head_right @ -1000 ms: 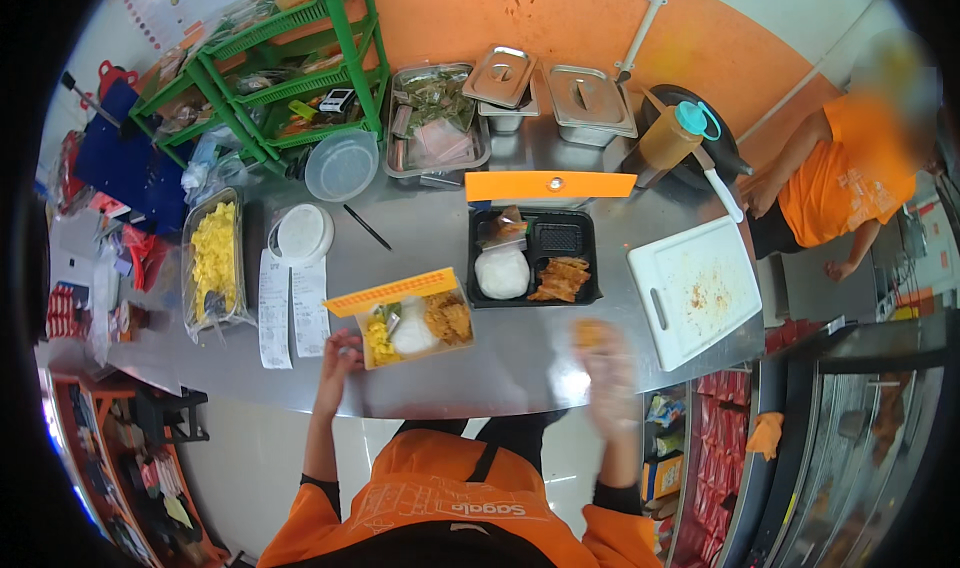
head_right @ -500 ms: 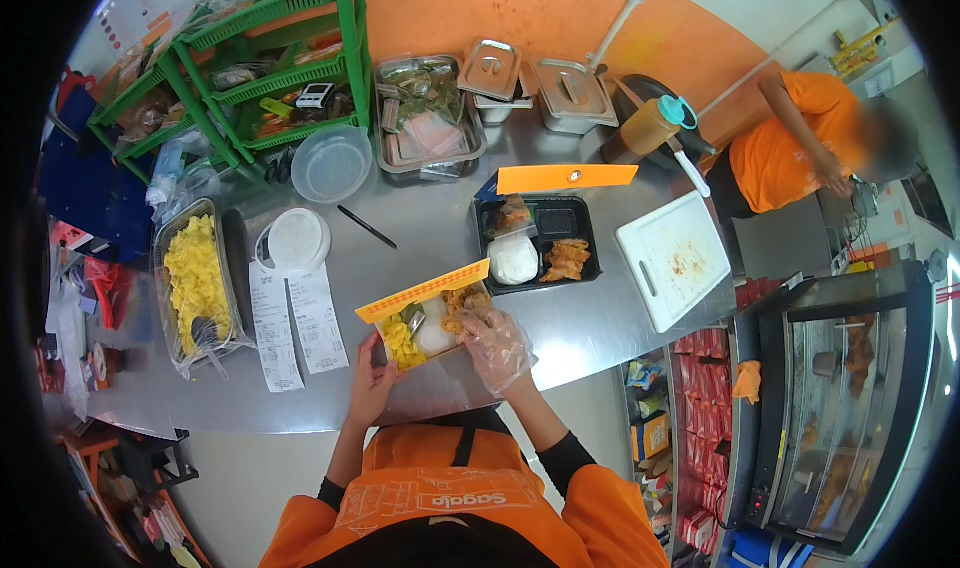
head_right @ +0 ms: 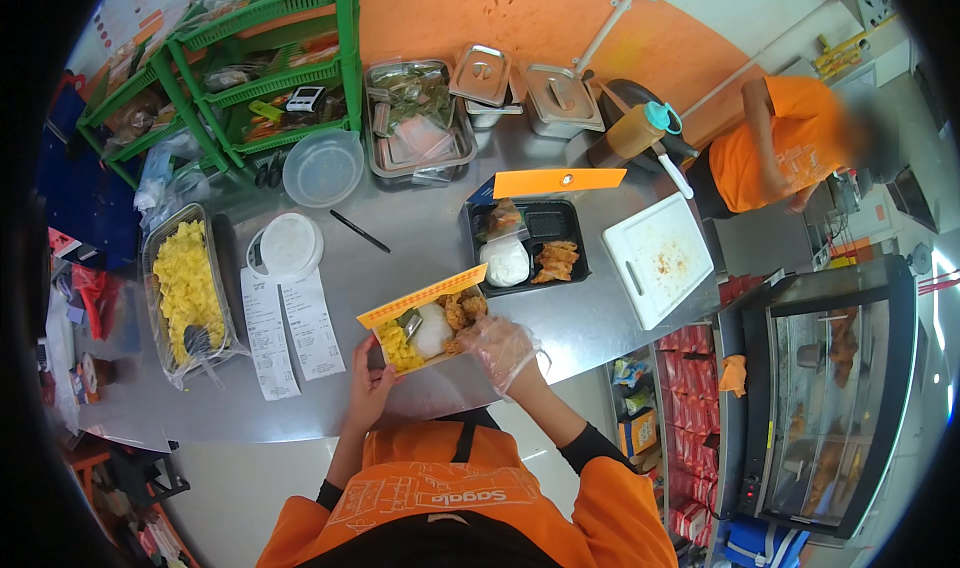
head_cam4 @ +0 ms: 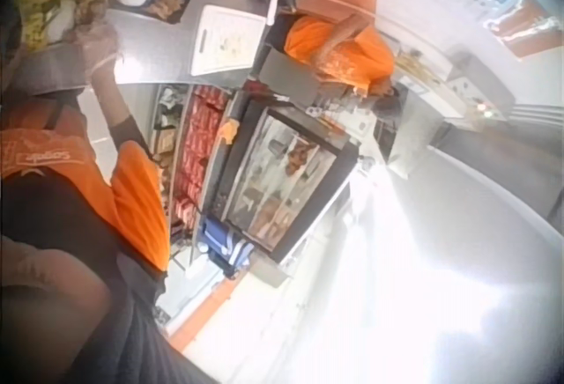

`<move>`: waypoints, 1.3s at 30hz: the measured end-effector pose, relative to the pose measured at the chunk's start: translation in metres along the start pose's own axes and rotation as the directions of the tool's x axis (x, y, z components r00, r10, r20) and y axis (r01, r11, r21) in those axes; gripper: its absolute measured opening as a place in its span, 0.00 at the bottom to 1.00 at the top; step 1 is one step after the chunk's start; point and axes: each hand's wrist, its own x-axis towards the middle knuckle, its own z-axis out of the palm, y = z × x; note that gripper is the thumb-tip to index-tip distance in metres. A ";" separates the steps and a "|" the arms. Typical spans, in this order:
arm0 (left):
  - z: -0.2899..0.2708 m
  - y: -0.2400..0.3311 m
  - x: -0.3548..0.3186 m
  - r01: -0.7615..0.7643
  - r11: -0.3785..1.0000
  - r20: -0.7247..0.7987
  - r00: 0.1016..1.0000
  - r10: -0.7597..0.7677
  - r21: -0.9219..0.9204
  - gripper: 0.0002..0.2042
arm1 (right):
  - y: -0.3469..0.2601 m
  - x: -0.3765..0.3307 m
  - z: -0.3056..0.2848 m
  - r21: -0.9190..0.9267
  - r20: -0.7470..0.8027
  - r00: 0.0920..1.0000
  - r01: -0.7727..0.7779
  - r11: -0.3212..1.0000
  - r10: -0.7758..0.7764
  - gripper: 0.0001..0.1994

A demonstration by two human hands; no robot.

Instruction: The person retrieves a container from a refrigerator, seals it with a vacuum sealer, then assembles a bento box by adding rice, scrambled eggs, and fried chicken. They also add a green condiment and hand the completed box to a customer at the counter.

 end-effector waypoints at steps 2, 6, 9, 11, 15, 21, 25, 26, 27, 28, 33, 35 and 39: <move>0.000 -0.001 0.001 -0.001 1.000 0.014 1.000 0.001 -0.002 0.29 | -0.009 0.003 0.002 0.017 0.016 0.999 -0.036 0.999 0.036 0.09; 0.001 -0.009 0.004 -0.032 0.999 0.020 0.999 0.032 0.000 0.29 | -0.014 -0.001 0.017 0.070 0.002 0.996 -0.085 0.994 0.085 0.08; 0.000 -0.020 0.003 -0.074 0.996 0.009 0.997 0.073 0.058 0.28 | -0.021 0.003 0.004 0.206 -0.067 0.974 -0.200 0.958 0.218 0.07; 0.000 -0.015 0.001 -0.018 0.999 -0.003 1.000 0.018 0.044 0.29 | -0.026 0.011 -0.011 0.309 0.004 0.906 -0.405 0.861 0.424 0.07; 0.001 -0.011 -0.002 0.045 0.998 0.025 0.999 -0.046 0.035 0.28 | 0.004 -0.013 0.030 0.308 -0.211 0.964 -0.089 0.947 0.160 0.07; 0.003 -0.028 -0.006 0.203 0.961 -0.316 0.939 -0.136 0.188 0.31 | -0.011 -0.093 -0.016 0.638 -0.474 0.594 -0.277 0.718 0.650 0.11; 0.061 -0.028 -0.025 -0.114 0.917 -0.421 0.861 0.284 0.383 0.31 | -0.023 -0.242 -0.030 0.879 -0.240 0.324 -0.328 0.347 0.915 0.15; 0.091 -0.020 -0.046 -0.241 0.926 -0.338 0.879 0.336 0.291 0.30 | -0.029 -0.288 -0.032 0.921 -0.202 0.263 -0.276 0.274 0.943 0.16; 0.123 -0.018 -0.072 -0.349 0.920 -0.271 0.881 0.387 0.180 0.29 | -0.050 -0.328 -0.051 0.957 -0.126 0.300 -0.213 0.195 0.946 0.22; 0.164 -0.017 -0.080 -0.374 0.916 -0.044 0.922 0.384 0.146 0.29 | -0.058 -0.360 -0.043 0.945 -0.101 0.239 -0.281 0.169 0.966 0.25; 0.352 -0.008 -0.328 -0.481 0.874 0.972 0.230 0.045 0.074 0.36 | -0.138 -0.552 0.001 0.963 0.078 -0.079 0.265 -0.055 0.994 0.42; 0.378 -0.056 -0.400 -0.642 0.737 0.956 -0.292 0.021 -0.212 0.44 | -0.155 -0.606 0.003 0.865 0.139 -0.187 0.501 -0.027 0.972 0.44; 0.396 -0.073 -0.554 -0.457 0.856 0.535 -0.799 -0.274 -0.244 0.43 | -0.241 -0.714 -0.006 0.708 0.202 -0.485 0.672 0.216 0.851 0.50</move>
